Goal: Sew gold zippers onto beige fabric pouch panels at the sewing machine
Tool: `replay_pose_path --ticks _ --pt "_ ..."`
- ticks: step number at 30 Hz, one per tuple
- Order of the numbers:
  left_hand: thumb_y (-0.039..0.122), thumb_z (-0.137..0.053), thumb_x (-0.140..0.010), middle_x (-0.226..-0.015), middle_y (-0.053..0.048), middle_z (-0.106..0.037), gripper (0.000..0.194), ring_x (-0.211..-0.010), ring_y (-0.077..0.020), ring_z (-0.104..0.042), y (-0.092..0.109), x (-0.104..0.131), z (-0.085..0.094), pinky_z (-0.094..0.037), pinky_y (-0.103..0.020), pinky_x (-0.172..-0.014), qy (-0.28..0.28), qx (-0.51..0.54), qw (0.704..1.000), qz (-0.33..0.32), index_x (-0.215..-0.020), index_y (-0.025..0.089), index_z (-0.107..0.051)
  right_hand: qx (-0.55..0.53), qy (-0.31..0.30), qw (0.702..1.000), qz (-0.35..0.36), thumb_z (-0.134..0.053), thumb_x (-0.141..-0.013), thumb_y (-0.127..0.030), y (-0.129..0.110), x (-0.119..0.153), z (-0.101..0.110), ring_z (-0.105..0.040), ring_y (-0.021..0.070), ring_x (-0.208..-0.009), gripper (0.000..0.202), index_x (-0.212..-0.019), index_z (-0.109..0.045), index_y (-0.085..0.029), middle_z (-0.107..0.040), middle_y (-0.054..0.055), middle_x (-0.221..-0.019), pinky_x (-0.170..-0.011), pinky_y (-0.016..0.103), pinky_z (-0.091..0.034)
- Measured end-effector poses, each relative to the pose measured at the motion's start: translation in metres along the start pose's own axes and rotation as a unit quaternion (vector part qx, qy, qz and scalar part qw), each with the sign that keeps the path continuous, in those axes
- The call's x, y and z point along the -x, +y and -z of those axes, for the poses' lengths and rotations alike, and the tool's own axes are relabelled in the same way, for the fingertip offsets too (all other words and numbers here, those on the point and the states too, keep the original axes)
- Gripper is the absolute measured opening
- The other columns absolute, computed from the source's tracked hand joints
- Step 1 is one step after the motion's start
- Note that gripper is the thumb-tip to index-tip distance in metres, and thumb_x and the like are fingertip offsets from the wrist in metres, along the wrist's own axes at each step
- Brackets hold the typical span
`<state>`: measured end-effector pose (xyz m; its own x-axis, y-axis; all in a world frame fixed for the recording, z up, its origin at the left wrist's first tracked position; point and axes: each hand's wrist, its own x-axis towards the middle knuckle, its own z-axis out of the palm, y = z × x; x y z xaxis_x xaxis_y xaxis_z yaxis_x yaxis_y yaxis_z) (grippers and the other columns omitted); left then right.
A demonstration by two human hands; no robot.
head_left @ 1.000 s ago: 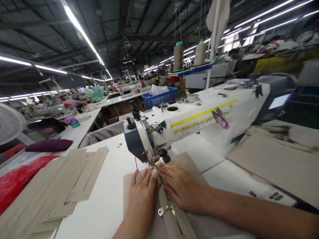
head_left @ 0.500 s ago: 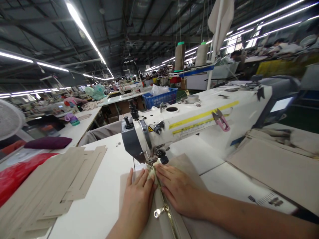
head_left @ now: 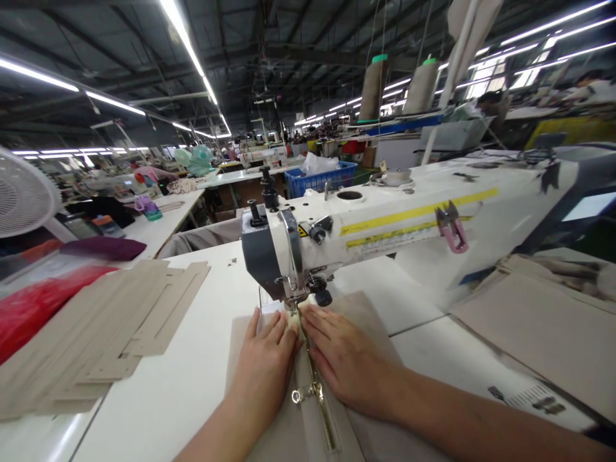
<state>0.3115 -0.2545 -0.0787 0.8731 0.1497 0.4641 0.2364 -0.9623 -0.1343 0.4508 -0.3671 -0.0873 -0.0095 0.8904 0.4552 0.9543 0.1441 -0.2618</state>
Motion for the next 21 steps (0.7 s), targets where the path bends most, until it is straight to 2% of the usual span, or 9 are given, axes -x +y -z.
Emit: replay_pose_path --ticks 14,21 --pt "0.013 -0.042 -0.088 -0.115 -0.013 -0.064 0.026 -0.107 -0.0296 -0.060 -0.0015 0.0046 -0.0008 -0.045 -0.058 -0.093 -0.003 -0.002 1.000 0.000 -0.106 0.016 -0.060 0.023 0.036 0.999 0.012 -0.036 -0.085 -0.015 -0.0018 0.0008 -0.0024 -0.048 0.0272 -0.120 0.045 -0.124 -0.053 -0.001 -0.050 0.017 -0.130 -0.101 0.043 -0.041" --pt "0.012 -0.042 -0.087 -0.113 -0.012 -0.065 0.027 -0.107 -0.0279 -0.060 -0.0023 0.0028 -0.0013 -0.046 -0.054 -0.093 0.005 -0.002 1.000 0.005 -0.105 0.017 -0.061 0.011 0.014 1.000 -0.008 -0.039 -0.084 -0.015 -0.0001 -0.0005 -0.0045 -0.047 0.0262 -0.121 0.046 -0.127 -0.051 -0.003 -0.048 0.016 -0.132 -0.103 0.043 -0.040"
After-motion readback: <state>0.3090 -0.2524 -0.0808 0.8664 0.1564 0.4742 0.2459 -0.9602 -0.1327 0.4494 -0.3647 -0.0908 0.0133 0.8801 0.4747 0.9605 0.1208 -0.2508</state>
